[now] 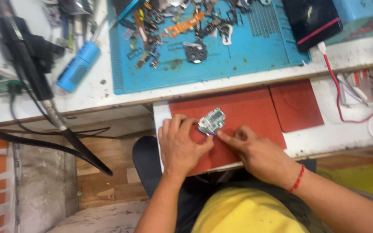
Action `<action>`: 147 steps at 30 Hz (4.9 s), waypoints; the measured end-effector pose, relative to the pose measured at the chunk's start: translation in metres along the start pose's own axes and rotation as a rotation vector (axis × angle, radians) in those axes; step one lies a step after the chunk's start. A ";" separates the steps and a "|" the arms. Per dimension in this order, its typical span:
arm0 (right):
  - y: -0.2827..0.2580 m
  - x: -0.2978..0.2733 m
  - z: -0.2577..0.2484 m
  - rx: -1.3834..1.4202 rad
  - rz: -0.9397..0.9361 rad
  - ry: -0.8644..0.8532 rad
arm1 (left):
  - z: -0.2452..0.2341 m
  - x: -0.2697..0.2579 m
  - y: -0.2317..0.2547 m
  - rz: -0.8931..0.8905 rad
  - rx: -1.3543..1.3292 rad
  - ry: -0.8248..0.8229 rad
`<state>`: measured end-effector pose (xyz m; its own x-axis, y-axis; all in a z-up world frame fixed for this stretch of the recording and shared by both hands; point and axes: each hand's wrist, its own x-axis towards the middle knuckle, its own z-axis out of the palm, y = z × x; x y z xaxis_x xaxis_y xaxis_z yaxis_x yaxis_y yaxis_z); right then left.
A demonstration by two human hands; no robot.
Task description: The person uses a toothbrush to scrub a small electronic circuit board placed on a red mat. The person repeatedly scrubs the surface of the board with the toothbrush, focusing on specific areas.
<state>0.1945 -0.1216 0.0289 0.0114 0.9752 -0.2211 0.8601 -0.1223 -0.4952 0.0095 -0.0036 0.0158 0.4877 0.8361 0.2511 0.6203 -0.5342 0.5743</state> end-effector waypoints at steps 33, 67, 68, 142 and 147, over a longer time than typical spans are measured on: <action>-0.002 0.006 -0.008 -0.027 -0.050 0.226 | 0.002 -0.003 -0.008 0.034 -0.003 0.039; -0.014 0.006 -0.005 -0.154 0.019 0.001 | -0.006 -0.002 -0.006 -0.051 -0.051 -0.019; -0.019 0.020 0.003 -0.162 0.011 0.017 | -0.005 0.001 -0.005 -0.045 -0.055 -0.027; -0.011 0.013 -0.019 -0.037 0.172 0.016 | -0.006 0.004 0.000 0.004 0.008 -0.045; -0.012 -0.002 -0.014 -0.041 0.065 -0.016 | -0.004 0.003 0.000 0.107 0.050 0.012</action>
<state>0.1911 -0.1189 0.0474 0.0601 0.9622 -0.2656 0.8781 -0.1775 -0.4444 0.0085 -0.0001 0.0193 0.5456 0.7754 0.3180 0.5952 -0.6256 0.5044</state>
